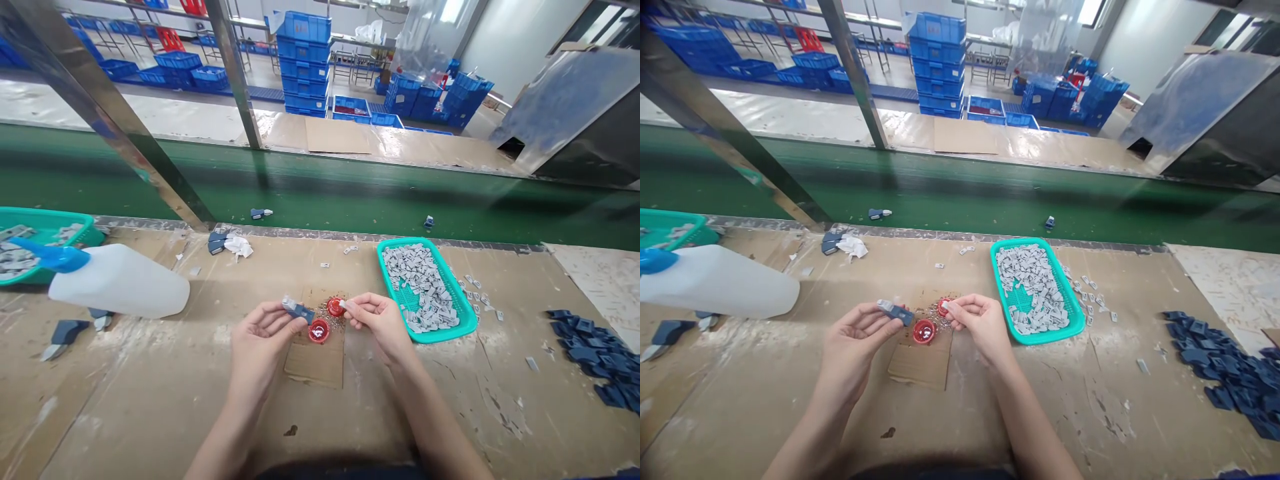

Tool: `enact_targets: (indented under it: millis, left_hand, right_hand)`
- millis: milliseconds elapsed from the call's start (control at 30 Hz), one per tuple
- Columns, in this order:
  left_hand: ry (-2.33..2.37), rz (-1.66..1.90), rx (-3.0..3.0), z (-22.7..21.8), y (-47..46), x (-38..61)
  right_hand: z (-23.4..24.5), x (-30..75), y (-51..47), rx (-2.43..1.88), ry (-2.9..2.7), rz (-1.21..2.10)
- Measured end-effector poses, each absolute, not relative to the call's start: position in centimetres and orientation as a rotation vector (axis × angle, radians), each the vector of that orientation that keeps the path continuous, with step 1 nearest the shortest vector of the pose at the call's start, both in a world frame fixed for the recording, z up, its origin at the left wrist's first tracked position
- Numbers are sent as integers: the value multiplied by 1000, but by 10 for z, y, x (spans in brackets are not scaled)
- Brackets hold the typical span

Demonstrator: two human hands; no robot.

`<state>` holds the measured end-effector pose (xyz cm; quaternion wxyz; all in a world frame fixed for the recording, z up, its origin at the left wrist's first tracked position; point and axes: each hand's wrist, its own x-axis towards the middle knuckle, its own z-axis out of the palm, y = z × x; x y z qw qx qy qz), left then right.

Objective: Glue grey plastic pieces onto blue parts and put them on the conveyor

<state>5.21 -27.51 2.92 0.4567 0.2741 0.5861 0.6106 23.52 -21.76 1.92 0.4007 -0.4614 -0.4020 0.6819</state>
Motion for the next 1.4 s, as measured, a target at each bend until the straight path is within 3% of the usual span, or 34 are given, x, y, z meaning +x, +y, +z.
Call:
enact_targets:
  millis: [767, 933, 1133, 1400]
  left_hand:
    - [1423, 1368, 907, 41, -267, 92]
    - [1307, 1122, 1048, 48, -246, 85]
    - [1526, 1113, 1478, 42, -185, 52]
    - [1924, 434, 2247, 14, -64, 31]
  right_hand:
    - [35, 246, -231, -958, -1114, 2009]
    - [41, 267, -220, -1084, -1346, 1735]
    - [21, 323, -194, -1881, -1818, 668]
    - [11, 327, -188, -1963, -1956, 655]
